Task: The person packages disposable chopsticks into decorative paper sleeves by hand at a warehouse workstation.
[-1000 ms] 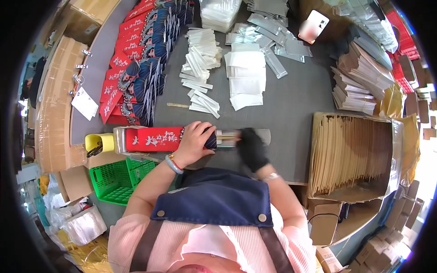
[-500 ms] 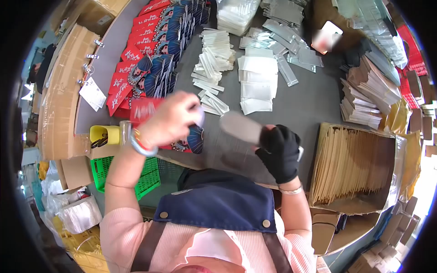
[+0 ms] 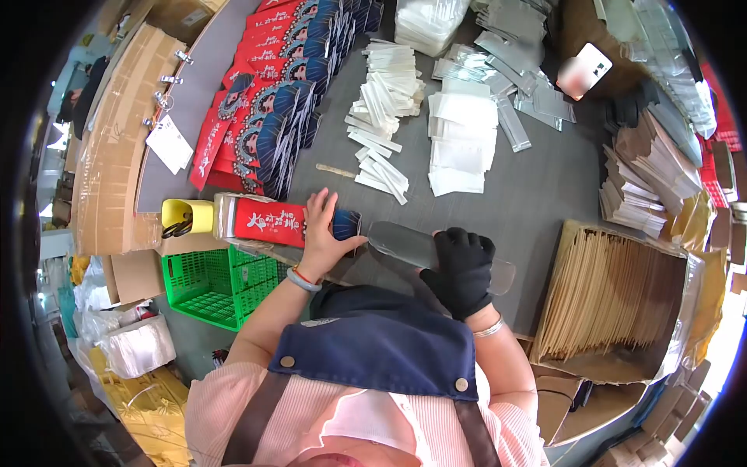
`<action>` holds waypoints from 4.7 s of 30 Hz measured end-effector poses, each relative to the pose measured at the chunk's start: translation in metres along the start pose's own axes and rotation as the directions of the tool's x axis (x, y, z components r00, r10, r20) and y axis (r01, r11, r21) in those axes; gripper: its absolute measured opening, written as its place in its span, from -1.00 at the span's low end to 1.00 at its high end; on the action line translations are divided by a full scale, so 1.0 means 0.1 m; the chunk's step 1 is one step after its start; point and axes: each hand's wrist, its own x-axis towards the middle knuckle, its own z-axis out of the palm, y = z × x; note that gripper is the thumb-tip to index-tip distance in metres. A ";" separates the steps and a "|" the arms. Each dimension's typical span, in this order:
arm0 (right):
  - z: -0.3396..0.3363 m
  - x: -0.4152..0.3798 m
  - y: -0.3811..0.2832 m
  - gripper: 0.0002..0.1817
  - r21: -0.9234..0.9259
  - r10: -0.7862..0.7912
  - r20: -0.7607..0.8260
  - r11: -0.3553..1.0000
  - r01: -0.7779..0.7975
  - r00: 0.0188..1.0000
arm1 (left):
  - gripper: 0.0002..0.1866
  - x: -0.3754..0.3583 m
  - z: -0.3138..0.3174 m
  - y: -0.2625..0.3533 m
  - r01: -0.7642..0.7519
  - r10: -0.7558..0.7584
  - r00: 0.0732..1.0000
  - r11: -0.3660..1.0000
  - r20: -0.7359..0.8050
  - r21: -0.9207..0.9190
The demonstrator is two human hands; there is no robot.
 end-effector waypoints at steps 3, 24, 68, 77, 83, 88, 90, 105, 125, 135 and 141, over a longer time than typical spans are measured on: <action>0.12 -0.02 -0.01 -0.39 0.043 -0.025 0.041 0.999 0.023 0.999 | 0.04 0.04 -0.04 0.02 0.003 -0.003 1.000 1.000 0.017 -0.012; -0.45 -1.85 2.17 -0.62 0.283 0.730 -0.601 0.576 -0.767 0.326 | -0.90 1.38 0.13 0.20 -0.611 0.586 0.753 0.792 0.300 -0.014; -0.80 -2.09 2.10 -0.65 0.426 0.798 -0.584 0.460 -0.779 0.151 | -0.70 1.04 0.26 1.06 0.141 0.222 0.786 0.844 0.577 -0.518; -0.06 -0.36 0.53 -0.64 0.186 0.133 -0.056 0.975 -0.121 0.990 | -0.40 0.35 -0.23 0.61 -0.314 0.352 0.886 0.934 0.303 -0.169; 0.42 -0.13 0.49 -0.71 0.070 -0.110 0.018 0.992 0.108 0.994 | -0.17 0.14 -0.30 0.25 -0.346 0.304 0.868 0.938 0.393 0.037; 0.43 -0.10 0.72 -0.78 0.039 -0.052 -0.192 0.997 0.061 0.980 | -0.14 0.17 -0.18 0.44 -0.351 0.308 0.877 0.935 0.368 0.053; 0.55 -0.12 0.76 -0.81 0.233 0.137 -0.070 0.965 -0.117 0.988 | -0.14 0.16 -0.14 0.43 -0.377 0.334 0.869 0.925 0.365 0.050; 0.00 -0.02 0.31 -0.32 0.119 -0.067 -0.195 0.989 0.091 0.979 | -0.75 0.77 -0.88 0.81 -0.624 0.526 0.688 0.781 0.499 0.037; 0.44 -0.46 0.76 -0.28 -0.047 0.179 -0.371 0.976 -0.211 0.911 | -0.52 2.43 -1.74 -1.75 0.043 -0.042 0.999 0.999 -0.025 0.030; 0.42 -0.43 0.69 -0.26 -0.040 0.147 -0.343 0.984 -0.171 0.928 | 0.10 1.66 -2.12 -0.87 -0.174 0.117 0.982 0.873 0.151 0.455; 0.42 -0.37 0.72 -0.24 -0.028 0.169 -0.320 0.982 -0.188 0.932 | 0.56 1.11 -1.68 -1.00 0.269 -0.430 0.856 0.844 0.287 0.463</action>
